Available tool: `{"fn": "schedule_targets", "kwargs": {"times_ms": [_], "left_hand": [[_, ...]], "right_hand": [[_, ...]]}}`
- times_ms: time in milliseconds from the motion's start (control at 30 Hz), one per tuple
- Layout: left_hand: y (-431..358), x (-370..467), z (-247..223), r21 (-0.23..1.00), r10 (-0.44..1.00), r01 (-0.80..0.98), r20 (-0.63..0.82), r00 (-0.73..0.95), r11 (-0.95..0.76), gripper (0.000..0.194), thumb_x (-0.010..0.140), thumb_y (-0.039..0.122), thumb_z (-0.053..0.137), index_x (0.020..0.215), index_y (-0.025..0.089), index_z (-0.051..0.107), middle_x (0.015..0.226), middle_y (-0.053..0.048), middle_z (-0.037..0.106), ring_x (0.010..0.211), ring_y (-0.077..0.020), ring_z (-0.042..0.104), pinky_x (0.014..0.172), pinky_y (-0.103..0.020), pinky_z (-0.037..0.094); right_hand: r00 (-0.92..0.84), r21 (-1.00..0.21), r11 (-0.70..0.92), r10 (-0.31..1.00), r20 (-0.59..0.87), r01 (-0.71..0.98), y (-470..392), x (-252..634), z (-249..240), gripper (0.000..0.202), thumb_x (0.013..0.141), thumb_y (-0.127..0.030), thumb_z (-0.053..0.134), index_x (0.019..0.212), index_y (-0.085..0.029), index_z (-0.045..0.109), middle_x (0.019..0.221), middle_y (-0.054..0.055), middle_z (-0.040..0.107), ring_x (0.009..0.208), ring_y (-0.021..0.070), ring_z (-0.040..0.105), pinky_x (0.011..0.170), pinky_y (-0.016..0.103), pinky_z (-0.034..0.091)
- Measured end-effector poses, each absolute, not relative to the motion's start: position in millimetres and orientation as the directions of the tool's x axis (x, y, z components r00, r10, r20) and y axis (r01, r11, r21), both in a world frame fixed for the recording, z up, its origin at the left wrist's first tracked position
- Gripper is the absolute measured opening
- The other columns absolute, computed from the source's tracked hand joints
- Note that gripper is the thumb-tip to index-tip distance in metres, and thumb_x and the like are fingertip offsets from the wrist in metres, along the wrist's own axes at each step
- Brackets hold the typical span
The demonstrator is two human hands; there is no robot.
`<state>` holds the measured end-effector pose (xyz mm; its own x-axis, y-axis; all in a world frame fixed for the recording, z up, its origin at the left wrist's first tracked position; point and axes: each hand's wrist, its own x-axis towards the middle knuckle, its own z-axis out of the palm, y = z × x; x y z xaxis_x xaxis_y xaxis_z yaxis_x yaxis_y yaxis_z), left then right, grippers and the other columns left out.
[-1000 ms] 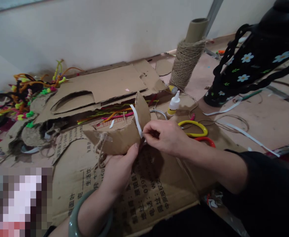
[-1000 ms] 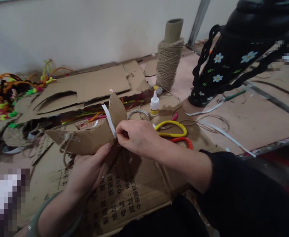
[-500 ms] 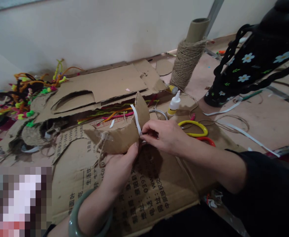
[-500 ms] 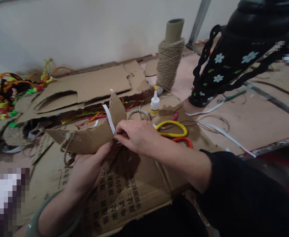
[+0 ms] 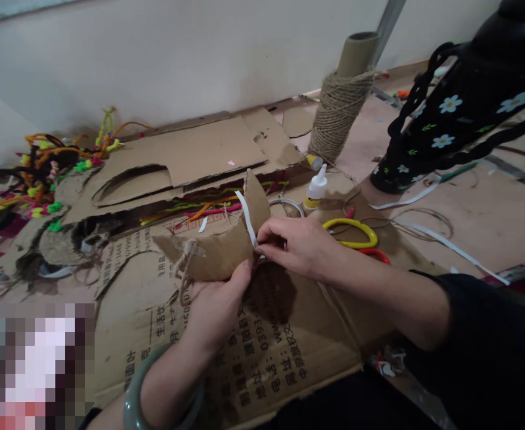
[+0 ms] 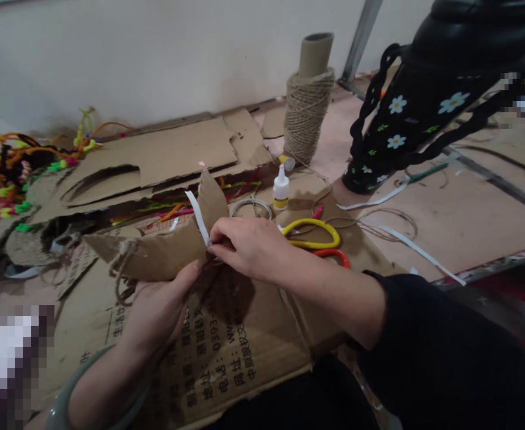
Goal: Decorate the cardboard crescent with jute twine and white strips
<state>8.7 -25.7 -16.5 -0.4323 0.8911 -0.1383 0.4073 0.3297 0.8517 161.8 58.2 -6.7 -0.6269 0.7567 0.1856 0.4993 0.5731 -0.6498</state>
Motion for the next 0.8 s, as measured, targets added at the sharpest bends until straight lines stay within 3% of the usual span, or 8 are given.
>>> {"fn": "schedule_targets", "kwargs": {"times_ms": [233, 367, 567, 800], "left_hand": [[-28.4, 5.6, -20.7, 0.877, 0.896, 0.376, -0.124, -0.427, 0.3, 0.025, 0.073, 0.033, 0.064, 0.095, 0.023, 0.068, 0.106, -0.004, 0.071, 0.114, -0.0266, 0.057, 0.105, -0.039, 0.038], [-25.9, 8.8, -18.0, 0.87, 0.885, 0.379, -0.125, -0.449, 0.314, 0.023, 0.071, 0.033, 0.065, 0.092, 0.023, 0.069, 0.107, -0.004, 0.07, 0.115, -0.0255, 0.056, 0.108, -0.038, 0.034], [-23.6, 9.3, -20.0, 0.908, 0.908, 0.308, -0.153, -0.389, 0.285, 0.025, 0.074, 0.036, 0.062, 0.092, 0.02, 0.069, 0.105, -0.006, 0.071, 0.111, -0.0249, 0.059, 0.102, -0.039, 0.04], [-21.3, 12.5, -16.5, 0.912, 0.882, 0.253, -0.192, -0.431, 0.322, 0.025, 0.072, 0.033, 0.064, 0.093, 0.019, 0.069, 0.107, -0.006, 0.071, 0.107, -0.0243, 0.061, 0.1, -0.037, 0.042]], "right_hand": [[-0.622, -0.63, 0.584, 0.758, 0.197, 0.512, 56.9, 161.9, -6.9, 0.008, 0.081, -0.024, 0.056, 0.081, -0.017, 0.06, 0.071, -0.001, 0.061, 0.061, 0.0097, 0.052, 0.057, 0.021, 0.032], [-0.626, -0.627, 0.59, 0.753, 0.202, 0.508, 57.3, 161.7, -8.0, 0.008, 0.081, -0.023, 0.055, 0.082, -0.017, 0.06, 0.071, -0.001, 0.061, 0.062, 0.0098, 0.051, 0.058, 0.021, 0.032], [-0.635, -0.68, 0.546, 0.757, 0.152, 0.488, 60.6, 162.7, -8.1, 0.008, 0.082, -0.022, 0.054, 0.082, -0.017, 0.06, 0.071, -0.001, 0.061, 0.064, 0.01, 0.052, 0.059, 0.022, 0.033], [-0.633, -0.678, 0.553, 0.756, 0.164, 0.485, 62.0, 162.9, -9.5, 0.009, 0.083, -0.021, 0.053, 0.08, -0.017, 0.06, 0.071, -0.001, 0.061, 0.064, 0.0101, 0.052, 0.06, 0.022, 0.033]]}}
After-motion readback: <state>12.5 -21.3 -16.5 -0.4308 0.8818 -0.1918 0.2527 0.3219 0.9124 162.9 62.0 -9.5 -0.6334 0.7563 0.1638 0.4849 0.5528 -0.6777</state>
